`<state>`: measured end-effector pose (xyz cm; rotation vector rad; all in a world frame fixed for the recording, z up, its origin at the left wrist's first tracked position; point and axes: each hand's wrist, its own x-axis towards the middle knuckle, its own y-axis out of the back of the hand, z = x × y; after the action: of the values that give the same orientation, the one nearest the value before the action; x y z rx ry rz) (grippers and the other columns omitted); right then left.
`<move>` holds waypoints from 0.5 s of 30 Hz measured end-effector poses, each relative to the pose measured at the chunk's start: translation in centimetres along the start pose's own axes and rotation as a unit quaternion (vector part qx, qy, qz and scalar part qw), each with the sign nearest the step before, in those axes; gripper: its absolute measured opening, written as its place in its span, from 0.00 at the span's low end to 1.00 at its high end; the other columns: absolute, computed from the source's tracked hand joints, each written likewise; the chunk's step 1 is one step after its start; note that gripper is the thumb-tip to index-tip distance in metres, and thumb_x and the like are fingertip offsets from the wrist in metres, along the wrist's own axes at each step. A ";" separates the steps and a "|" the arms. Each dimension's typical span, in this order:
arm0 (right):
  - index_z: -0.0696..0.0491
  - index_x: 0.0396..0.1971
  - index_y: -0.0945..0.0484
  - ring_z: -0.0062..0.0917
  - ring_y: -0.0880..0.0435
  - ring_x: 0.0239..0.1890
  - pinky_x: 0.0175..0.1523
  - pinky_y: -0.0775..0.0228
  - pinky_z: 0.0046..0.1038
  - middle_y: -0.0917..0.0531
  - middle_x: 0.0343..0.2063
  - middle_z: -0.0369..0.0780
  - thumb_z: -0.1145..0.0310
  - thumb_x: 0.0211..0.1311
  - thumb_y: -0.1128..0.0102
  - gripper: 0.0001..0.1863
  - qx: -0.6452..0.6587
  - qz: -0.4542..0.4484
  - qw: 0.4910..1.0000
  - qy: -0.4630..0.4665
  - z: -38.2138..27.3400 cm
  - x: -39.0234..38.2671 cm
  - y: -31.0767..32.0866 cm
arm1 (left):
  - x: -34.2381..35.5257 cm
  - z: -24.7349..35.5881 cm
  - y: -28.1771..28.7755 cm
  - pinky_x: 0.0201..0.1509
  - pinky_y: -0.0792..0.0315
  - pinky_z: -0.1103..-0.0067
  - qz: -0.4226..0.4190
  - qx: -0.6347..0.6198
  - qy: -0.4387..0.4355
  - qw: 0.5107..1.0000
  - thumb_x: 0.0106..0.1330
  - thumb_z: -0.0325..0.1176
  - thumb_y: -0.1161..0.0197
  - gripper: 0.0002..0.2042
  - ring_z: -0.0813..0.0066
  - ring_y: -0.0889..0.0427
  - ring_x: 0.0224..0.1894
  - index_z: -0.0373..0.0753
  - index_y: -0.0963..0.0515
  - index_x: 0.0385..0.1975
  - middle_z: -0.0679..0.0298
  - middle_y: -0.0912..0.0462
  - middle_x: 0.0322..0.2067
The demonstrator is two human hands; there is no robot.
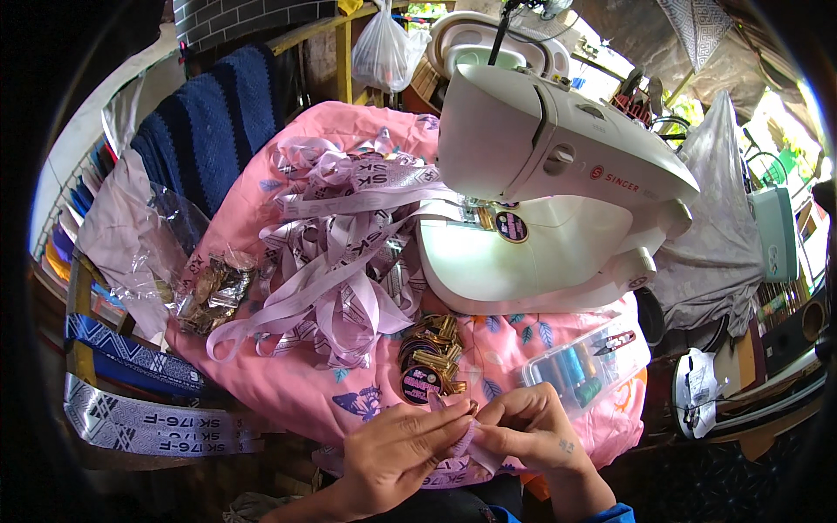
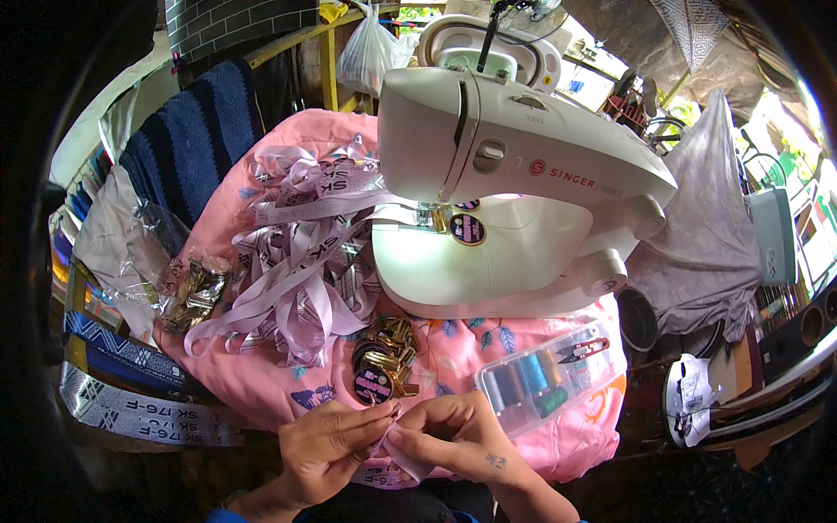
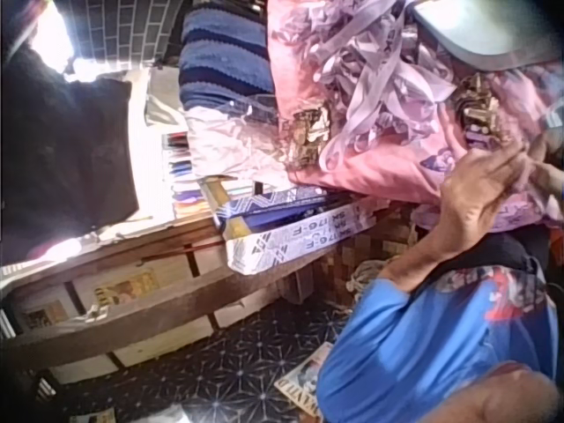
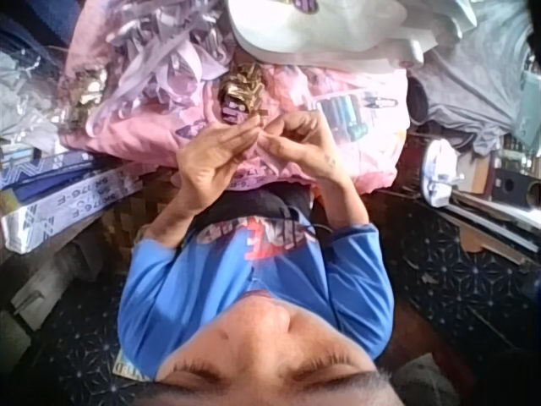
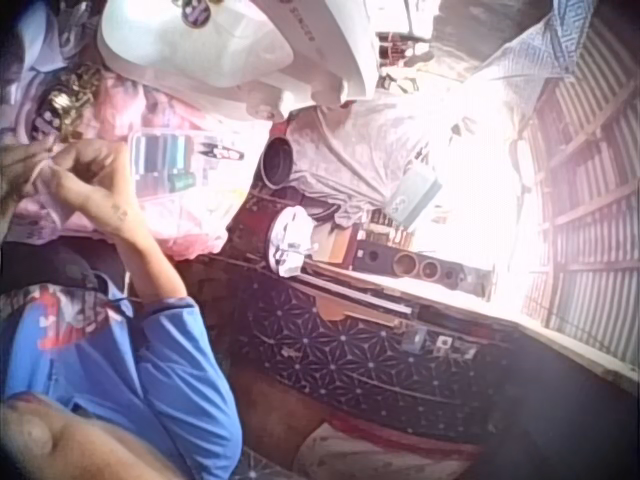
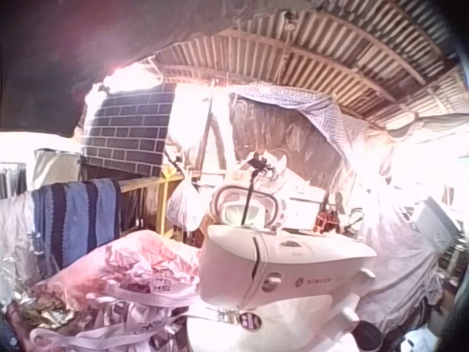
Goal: The person folds and aligns a pink ribbon, then sews it on a Singer sewing machine. They repeat this process multiple times, handling the ribbon and operating the machine throughout the clip.
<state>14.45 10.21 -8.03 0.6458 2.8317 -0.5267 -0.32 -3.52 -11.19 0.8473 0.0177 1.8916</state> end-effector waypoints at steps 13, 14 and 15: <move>0.66 0.35 0.20 0.15 0.22 0.30 0.35 0.29 0.18 0.17 0.27 0.38 0.70 0.64 0.42 0.12 0.064 0.022 0.997 -0.048 1.1 0.7 0.4 | 0.7 0.5 -0.5 0.32 0.26 0.80 0.091 0.134 -0.037 0.986 0.60 0.29 0.36 0.08 0.73 0.21 0.28 0.31 0.21 0.35 0.58 0.18 0.36; 0.66 0.36 0.20 0.15 0.22 0.30 0.35 0.29 0.18 0.17 0.27 0.37 0.69 0.65 0.42 0.12 0.039 0.031 0.998 -0.041 1.0 0.6 0.2 | -0.1 0.6 -0.3 0.32 0.27 0.80 0.077 0.083 0.026 0.993 0.61 0.30 0.36 0.08 0.73 0.21 0.28 0.31 0.21 0.34 0.58 0.19 0.36; 0.66 0.36 0.20 0.14 0.22 0.30 0.35 0.29 0.18 0.17 0.27 0.37 0.69 0.65 0.42 0.12 0.016 0.041 0.998 -0.034 1.1 0.4 0.0 | -1.2 0.8 0.0 0.31 0.27 0.79 0.060 0.031 0.089 0.994 0.61 0.30 0.36 0.08 0.74 0.21 0.28 0.31 0.21 0.33 0.58 0.20 0.35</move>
<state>14.16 9.90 -9.18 0.7316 2.7257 -0.5703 0.43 -4.75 -11.22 0.7317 0.1385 2.0852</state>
